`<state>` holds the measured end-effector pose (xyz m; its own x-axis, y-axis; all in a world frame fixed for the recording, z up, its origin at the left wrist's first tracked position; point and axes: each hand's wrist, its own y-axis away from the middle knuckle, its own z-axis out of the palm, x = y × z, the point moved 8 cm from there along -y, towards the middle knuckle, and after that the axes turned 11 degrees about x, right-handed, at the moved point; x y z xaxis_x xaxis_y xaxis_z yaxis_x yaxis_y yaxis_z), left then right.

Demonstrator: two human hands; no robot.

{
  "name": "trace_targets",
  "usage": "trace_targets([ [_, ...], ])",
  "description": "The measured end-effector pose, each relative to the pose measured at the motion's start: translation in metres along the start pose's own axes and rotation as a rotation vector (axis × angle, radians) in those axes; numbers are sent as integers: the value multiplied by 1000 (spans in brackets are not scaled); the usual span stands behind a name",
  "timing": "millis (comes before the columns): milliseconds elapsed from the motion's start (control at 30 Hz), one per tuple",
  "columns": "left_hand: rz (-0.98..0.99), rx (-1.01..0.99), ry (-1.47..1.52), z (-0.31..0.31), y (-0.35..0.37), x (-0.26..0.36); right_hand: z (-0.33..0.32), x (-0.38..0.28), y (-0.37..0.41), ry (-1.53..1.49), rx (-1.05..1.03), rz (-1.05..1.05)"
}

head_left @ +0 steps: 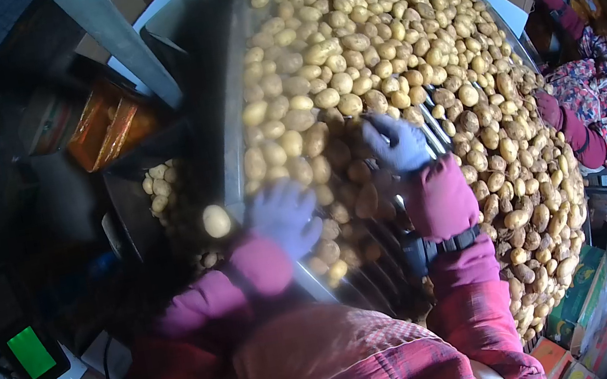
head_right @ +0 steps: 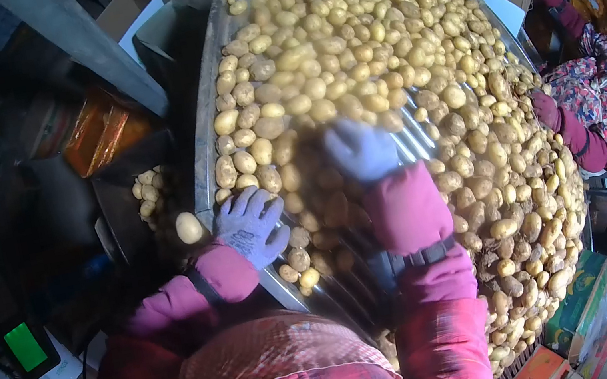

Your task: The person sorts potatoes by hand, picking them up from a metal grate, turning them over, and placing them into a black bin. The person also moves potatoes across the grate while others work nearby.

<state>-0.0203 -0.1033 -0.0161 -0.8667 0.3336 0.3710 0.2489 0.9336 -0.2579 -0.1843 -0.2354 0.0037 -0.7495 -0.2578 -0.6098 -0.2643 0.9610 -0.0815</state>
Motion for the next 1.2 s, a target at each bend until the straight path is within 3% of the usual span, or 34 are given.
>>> trace_targets([
  [100,1,13,-11,-2,1,-1,4,-28,-75,133,238,-175],
  [167,-12,-5,-7,2,3,-3,32,-36,-119,155,247,-248],
  [300,70,-94,-107,27,14,-11,77,-8,-179,434,68,-40],
  [400,-27,-122,45,21,10,-14,72,-14,-192,594,-60,69],
  [533,-109,-192,240,9,-4,-13,78,3,-201,627,-203,6],
  [667,100,-99,254,-4,-6,-4,86,-4,-197,642,-276,-7],
  [833,12,77,228,-28,-15,-14,89,-23,-205,659,-291,-26],
  [933,15,195,280,-36,-12,-15,86,-34,-194,620,-293,-66],
  [967,-19,151,319,-31,-10,-18,79,-41,-185,584,-265,-80],
  [1033,-78,64,398,-17,-3,-20,44,-55,-153,490,-27,-78],
  [1067,1,182,163,0,3,-15,26,-59,-131,422,112,-91],
  [1100,31,112,127,5,5,-14,9,-63,-109,351,249,-112],
  [1167,20,122,108,2,10,-13,10,-59,-75,-87,98,-180],
  [1200,-1,42,140,9,11,-11,20,-61,-68,-137,-25,-144],
])
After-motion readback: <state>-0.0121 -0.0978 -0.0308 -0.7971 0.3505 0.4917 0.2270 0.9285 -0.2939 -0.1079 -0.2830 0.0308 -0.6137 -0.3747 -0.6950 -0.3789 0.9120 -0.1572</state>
